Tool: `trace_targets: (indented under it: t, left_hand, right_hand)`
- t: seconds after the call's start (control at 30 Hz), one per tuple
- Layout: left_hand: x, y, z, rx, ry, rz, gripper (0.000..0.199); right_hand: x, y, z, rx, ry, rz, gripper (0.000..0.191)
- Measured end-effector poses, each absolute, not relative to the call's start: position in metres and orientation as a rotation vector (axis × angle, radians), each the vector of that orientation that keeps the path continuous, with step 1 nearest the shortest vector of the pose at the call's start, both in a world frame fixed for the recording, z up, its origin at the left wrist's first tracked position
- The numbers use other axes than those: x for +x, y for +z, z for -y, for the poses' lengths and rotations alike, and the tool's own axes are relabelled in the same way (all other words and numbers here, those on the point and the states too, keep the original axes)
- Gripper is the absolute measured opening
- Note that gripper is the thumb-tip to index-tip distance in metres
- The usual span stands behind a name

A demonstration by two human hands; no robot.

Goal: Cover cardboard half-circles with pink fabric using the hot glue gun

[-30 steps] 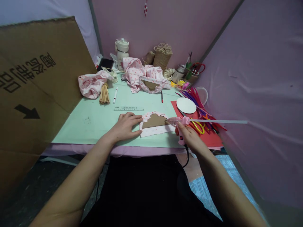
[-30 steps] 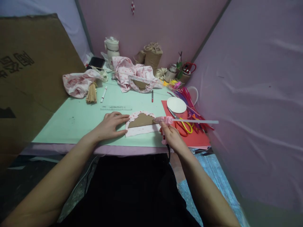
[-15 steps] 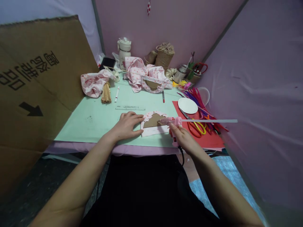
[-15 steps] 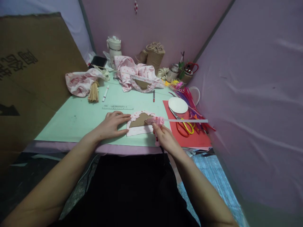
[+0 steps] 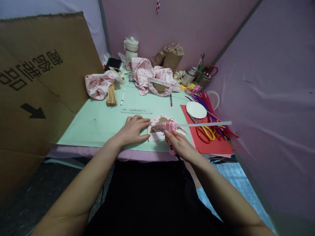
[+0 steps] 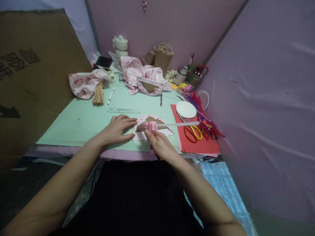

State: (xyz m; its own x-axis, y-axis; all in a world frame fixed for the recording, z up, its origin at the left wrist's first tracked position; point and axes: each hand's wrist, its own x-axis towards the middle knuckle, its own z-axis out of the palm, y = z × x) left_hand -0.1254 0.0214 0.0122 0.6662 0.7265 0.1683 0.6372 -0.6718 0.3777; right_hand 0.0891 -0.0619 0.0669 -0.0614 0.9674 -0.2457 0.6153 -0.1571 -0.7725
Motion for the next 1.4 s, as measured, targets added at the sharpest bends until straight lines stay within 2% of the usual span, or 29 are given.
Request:
trace_targets:
  t: [1.13,1.4]
  left_hand:
    - [-0.125,0.011,-0.021,2.582,0.461,-1.082,0.051]
    - [-0.126,0.011,-0.022,2.585,0.449,-1.085,0.052]
  right_hand:
    - [0.084,0.067,0.058,-1.777,1.189,1.632,0.055]
    - [0.103,0.07,0.061,-1.843,1.051,1.612,0.058]
